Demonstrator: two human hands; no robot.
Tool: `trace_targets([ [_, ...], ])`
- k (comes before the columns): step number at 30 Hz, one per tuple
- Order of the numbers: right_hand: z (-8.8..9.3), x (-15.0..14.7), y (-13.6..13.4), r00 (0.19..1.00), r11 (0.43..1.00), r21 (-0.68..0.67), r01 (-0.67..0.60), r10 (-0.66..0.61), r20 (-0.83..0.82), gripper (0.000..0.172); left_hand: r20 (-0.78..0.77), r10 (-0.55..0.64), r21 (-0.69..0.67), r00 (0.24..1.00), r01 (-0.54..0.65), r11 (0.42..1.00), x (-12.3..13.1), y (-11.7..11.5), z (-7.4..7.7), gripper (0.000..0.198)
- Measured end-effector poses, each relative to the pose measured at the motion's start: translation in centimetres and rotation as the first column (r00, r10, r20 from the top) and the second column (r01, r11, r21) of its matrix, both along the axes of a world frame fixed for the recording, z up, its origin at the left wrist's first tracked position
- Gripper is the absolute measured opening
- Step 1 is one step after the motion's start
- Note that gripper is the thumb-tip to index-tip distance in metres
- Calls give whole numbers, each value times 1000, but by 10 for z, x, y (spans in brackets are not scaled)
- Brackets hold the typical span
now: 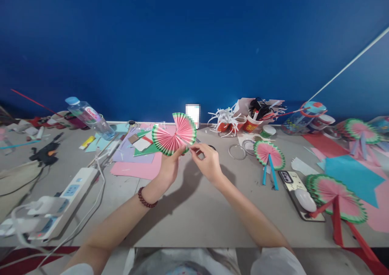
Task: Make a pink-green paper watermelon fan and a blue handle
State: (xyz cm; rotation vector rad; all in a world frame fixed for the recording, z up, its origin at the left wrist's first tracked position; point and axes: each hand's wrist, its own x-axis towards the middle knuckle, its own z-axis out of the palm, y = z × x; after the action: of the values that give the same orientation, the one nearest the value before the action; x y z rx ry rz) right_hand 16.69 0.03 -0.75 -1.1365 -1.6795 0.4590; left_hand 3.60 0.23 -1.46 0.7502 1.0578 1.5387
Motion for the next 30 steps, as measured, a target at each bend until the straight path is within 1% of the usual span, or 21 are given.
trace_targets([
  [5,-2,1,2,999,999,40,26,-27,39,11,2,10,-24,1000,-10,1000,0,0,-2,41],
  [10,0,1,1,996,995,93,33,-40,75,13,14,13,-14,1000,-13,1000,0,1,-3,37],
  [16,1,0,-1,992,983,177,36,-56,109,15,-34,10,24,999,-9,1000,-1,-1,1,31],
  [22,-5,0,-1,976,965,257,50,-102,194,17,-68,4,26,998,-2,1000,0,-4,5,29],
  [25,-7,1,-1,973,962,268,59,-115,201,18,-54,-16,33,998,18,999,0,-4,6,29],
  [30,-7,-1,-1,978,965,252,69,-116,176,19,-48,-10,2,999,10,1000,1,-5,7,29],
])
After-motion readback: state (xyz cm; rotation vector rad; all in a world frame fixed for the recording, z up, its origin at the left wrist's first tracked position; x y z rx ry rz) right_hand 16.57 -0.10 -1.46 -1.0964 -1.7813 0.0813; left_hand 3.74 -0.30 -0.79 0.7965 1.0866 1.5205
